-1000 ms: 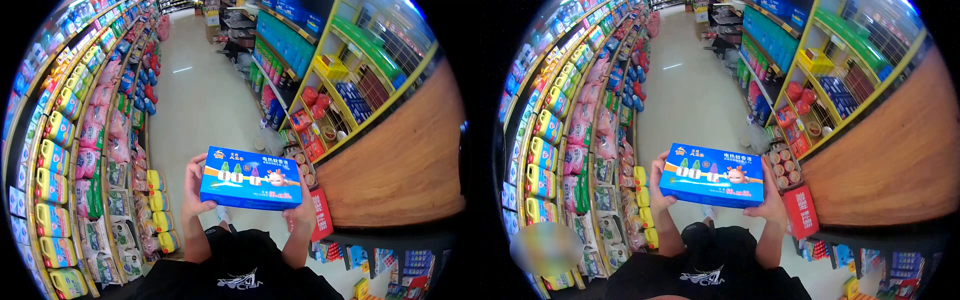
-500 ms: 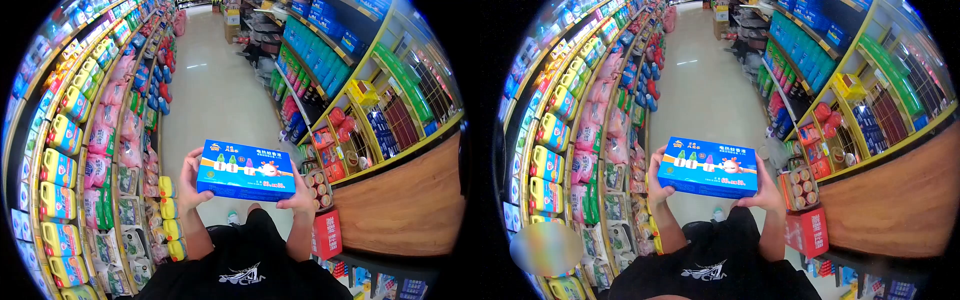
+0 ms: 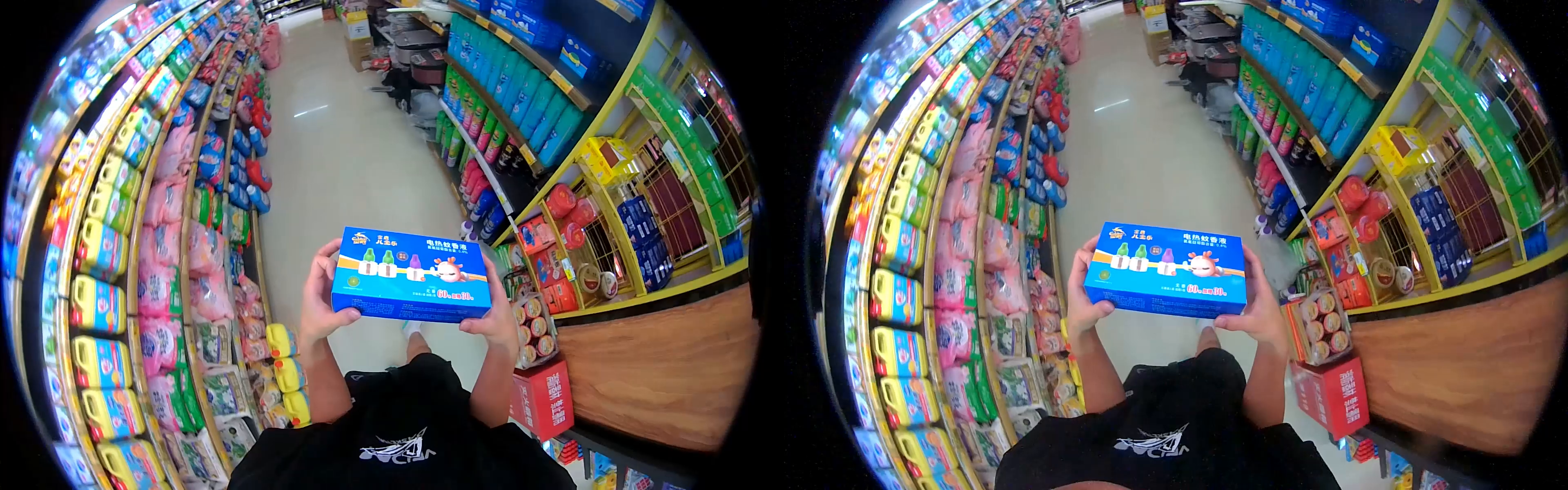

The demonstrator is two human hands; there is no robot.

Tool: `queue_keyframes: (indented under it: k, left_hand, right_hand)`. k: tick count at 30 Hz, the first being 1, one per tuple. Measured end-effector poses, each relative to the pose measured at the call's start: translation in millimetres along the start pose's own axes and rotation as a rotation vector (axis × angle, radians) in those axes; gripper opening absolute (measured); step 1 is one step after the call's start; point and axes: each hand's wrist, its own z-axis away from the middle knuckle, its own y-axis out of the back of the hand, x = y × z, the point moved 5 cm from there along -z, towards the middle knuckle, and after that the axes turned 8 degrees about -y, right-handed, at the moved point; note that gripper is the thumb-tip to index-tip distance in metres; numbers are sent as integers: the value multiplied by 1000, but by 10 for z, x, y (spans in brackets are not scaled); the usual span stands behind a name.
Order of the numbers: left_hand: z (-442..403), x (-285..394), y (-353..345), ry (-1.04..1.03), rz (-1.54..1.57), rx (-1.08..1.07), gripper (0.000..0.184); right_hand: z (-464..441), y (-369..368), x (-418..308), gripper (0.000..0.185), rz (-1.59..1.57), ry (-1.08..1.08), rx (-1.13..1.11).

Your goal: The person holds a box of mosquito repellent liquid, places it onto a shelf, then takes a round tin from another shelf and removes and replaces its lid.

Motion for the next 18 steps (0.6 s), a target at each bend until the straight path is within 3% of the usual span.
queue_keyframes:
  k: [11,18]
  left_hand:
    - [-1716,-1008,-373,110,35,-188,65]
    - [-2181,-1409,-253,161,4,-169,63]
  right_hand:
    - [-1217,985,-317,126,-24,57,113]
    - [-1907,1223,-346,126,-108,40,83]
